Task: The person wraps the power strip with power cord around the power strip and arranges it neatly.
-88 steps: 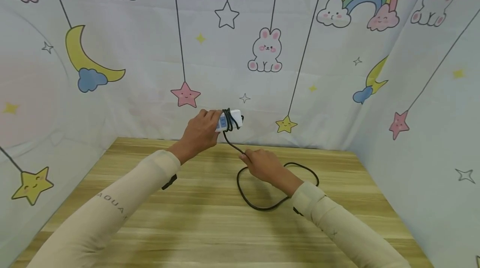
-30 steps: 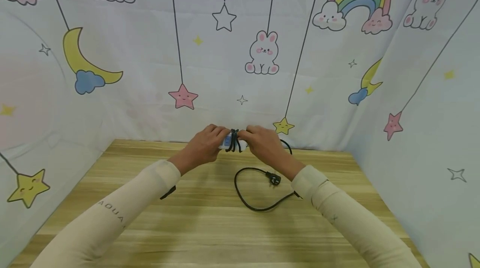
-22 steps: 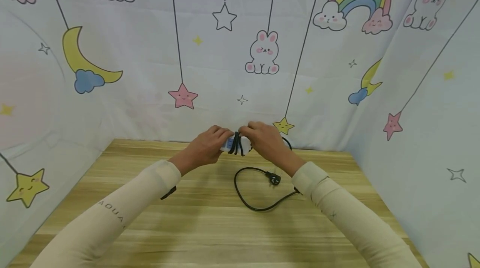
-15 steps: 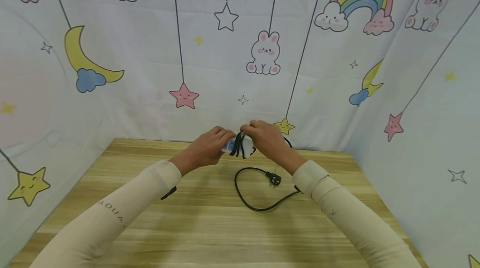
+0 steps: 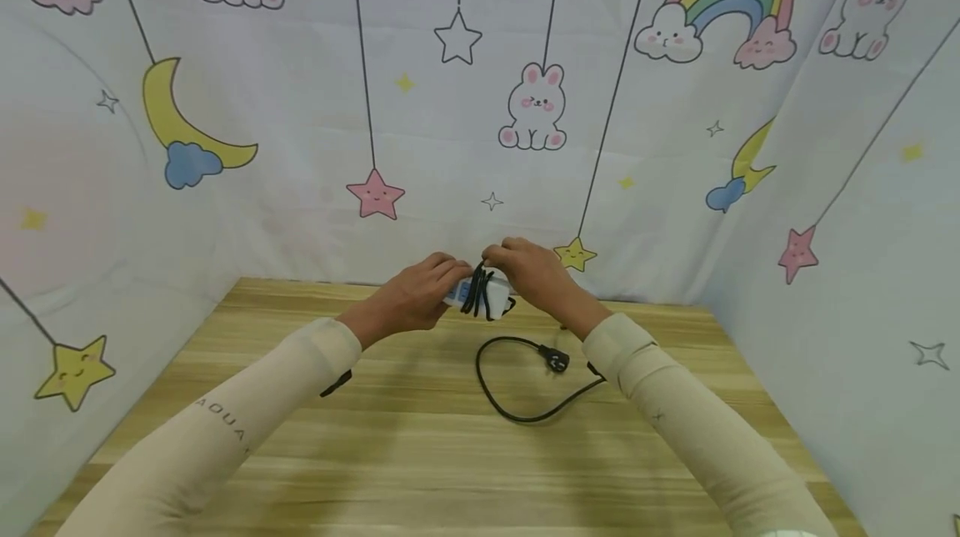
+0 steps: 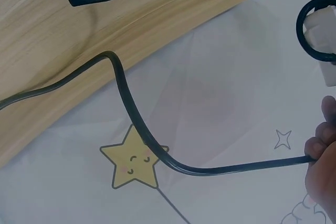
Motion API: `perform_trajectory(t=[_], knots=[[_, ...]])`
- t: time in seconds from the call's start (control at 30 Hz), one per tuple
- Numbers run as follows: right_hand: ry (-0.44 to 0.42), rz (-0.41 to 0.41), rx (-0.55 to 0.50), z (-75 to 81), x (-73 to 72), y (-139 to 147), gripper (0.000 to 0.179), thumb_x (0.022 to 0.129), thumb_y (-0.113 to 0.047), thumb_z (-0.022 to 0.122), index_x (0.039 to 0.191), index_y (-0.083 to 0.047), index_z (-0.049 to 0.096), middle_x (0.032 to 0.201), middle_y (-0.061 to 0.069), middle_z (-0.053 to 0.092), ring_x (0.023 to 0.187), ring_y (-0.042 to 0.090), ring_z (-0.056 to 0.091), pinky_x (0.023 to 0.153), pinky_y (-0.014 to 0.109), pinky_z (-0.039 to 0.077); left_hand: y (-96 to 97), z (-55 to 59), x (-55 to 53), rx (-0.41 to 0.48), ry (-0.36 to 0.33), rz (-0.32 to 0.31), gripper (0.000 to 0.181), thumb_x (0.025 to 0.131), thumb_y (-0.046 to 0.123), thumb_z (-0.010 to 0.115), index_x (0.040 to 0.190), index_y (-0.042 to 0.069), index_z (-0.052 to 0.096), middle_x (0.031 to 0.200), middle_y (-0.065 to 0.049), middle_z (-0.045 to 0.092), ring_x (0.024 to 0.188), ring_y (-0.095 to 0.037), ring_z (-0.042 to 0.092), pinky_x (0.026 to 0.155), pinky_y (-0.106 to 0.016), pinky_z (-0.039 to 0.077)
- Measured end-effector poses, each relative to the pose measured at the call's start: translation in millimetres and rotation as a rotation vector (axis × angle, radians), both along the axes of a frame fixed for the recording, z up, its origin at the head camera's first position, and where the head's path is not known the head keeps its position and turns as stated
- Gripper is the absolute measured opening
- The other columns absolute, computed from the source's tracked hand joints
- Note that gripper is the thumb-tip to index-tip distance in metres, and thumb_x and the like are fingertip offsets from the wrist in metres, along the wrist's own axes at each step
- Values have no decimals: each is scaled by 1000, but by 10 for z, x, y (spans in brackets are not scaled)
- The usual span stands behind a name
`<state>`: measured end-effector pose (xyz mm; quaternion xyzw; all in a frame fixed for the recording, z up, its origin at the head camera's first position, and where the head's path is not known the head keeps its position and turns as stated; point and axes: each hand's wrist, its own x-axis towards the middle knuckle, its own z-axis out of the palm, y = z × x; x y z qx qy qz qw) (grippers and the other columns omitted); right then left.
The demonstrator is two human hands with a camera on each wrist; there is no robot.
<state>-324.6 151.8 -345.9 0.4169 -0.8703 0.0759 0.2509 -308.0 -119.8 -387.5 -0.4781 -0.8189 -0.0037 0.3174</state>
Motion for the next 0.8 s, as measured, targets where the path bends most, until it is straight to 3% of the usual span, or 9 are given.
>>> perform_trajectory(t=[0.17, 0.4, 0.53, 0.8], knots=[[-58, 7, 4, 24, -38, -16, 19, 114, -19, 64, 126, -12, 77, 105, 12, 75, 90, 28, 74, 73, 42, 65, -2, 7, 0, 25, 32, -31, 64, 89, 8, 94, 144, -3, 64, 142, -18, 72, 130, -35, 69, 107, -43, 64], [-173, 49, -15, 12, -87, -10, 22, 115, -15, 63, 131, -8, 77, 109, 13, 77, 97, 29, 76, 87, 45, 65, -17, -1, -1, 41, 23, -52, 65, 88, 5, 94, 145, -4, 63, 143, -19, 71, 132, -36, 69, 111, -45, 62], [-258, 87, -59, -18, -134, 9, 25, 116, -12, 61, 134, -5, 77, 112, 14, 77, 99, 30, 75, 89, 47, 64, -30, 0, 5, 33, 29, -50, 67, 88, 7, 95, 146, -4, 64, 144, -19, 71, 132, -36, 69, 110, -44, 63], [-480, 53, -207, -115, -244, 62, 30, 119, -20, 58, 138, -8, 78, 124, 12, 77, 111, 28, 73, 98, 48, 62, -21, 6, -1, 39, 31, -67, 70, 87, 9, 97, 146, -3, 63, 144, -19, 71, 132, -35, 69, 104, -43, 65]])
